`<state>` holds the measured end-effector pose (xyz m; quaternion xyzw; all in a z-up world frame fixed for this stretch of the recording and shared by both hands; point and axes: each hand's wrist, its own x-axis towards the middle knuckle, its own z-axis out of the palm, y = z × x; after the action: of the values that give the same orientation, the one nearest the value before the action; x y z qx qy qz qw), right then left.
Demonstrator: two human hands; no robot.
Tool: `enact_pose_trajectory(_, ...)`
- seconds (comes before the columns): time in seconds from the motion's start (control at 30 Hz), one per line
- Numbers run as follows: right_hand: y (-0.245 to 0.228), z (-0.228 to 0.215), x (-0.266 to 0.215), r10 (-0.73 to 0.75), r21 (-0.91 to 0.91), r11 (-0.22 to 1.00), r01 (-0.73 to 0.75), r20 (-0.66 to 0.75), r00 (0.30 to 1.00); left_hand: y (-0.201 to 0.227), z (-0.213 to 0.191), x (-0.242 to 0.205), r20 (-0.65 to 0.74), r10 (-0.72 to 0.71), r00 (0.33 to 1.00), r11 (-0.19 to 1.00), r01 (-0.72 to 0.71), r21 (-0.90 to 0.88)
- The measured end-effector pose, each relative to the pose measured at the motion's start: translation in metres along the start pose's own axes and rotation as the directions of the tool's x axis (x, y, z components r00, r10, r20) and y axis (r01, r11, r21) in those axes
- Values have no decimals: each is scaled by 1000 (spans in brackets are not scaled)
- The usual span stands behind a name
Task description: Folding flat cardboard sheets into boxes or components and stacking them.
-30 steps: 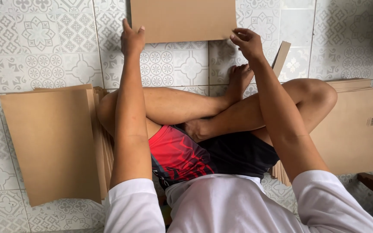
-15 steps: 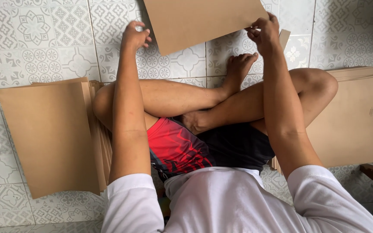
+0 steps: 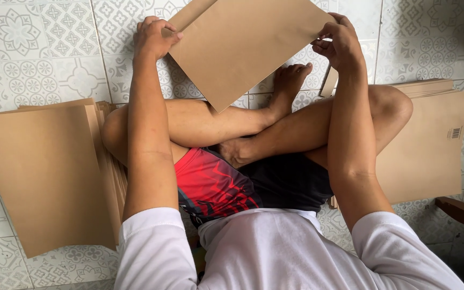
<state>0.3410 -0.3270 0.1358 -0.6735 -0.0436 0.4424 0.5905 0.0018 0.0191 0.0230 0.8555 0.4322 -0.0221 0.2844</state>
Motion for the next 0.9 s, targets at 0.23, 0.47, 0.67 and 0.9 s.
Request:
enact_pose_trajectory(0.23, -4, 5, 2, -15, 33, 999, 15, 11, 1000, 0, 10, 9, -6, 118, 993, 993, -118, 18)
enact_pose_trajectory(0.47, 12, -7, 25, -133, -227, 963, 149, 82, 988, 5, 7, 10, -70, 113, 991, 994, -113, 2)
enact_pose_trajectory(0.67, 34, -13, 58, -542, -585, 604, 540, 195, 817, 20, 8, 7, -134, 316, 939, 929, -277, 246)
enact_pose_trajectory(0.9, 21, 28, 54, -712, -592, 141, 793, 496, 497, 43, 37, 19, -158, 529, 833, 756, -379, 533)
